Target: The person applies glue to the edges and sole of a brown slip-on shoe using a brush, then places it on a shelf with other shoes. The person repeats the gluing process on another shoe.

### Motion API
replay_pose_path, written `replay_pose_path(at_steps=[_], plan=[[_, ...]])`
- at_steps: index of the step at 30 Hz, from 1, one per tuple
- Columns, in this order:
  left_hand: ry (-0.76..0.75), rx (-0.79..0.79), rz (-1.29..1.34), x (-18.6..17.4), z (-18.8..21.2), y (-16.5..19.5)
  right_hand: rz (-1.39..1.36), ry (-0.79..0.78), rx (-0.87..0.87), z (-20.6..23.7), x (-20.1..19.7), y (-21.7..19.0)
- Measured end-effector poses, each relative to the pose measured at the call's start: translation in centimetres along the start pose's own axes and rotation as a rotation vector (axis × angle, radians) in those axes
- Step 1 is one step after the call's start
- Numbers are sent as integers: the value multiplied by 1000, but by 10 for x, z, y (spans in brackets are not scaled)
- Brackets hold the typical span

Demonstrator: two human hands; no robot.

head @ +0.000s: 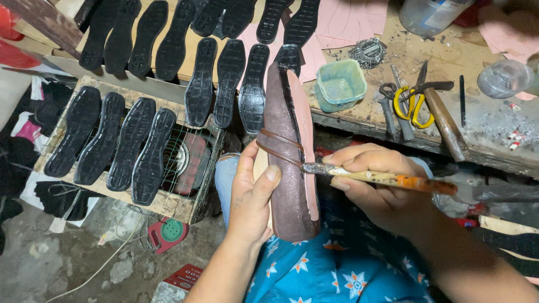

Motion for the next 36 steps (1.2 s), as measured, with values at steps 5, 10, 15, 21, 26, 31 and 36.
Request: replay_pose_path(at_steps=[5, 10, 15, 21, 26, 31, 36], plan=[[1, 0, 12, 0, -1, 0, -16, 103, -160, -1, 4, -6], [17, -11, 24, 1, -2, 0, -51, 101, -146, -4, 7, -7], [55, -3, 24, 1, -2, 0, -5, 34, -248, -12, 6, -9], [76, 2, 20, 0, -5, -1, 95, -34, -285, -17, 3, -11], [42, 21, 25, -2, -5, 0, -158, -48, -46, 0, 1, -4], [35, 18, 0, -2, -4, 1, -433, 81, 61, 12, 8, 16], [4, 32, -32, -2, -3, 2, -308, 92, -15, 10, 8, 17]])
Point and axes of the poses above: each hand's wrist, its own z-axis away from the middle knuckle, its own x-axis out of the palm, y = z × x, the point moved 1 cm from there along -z, towards the middle knuckle, and after that the axes turned 3 degrees about -x, right-handed, at the moved point
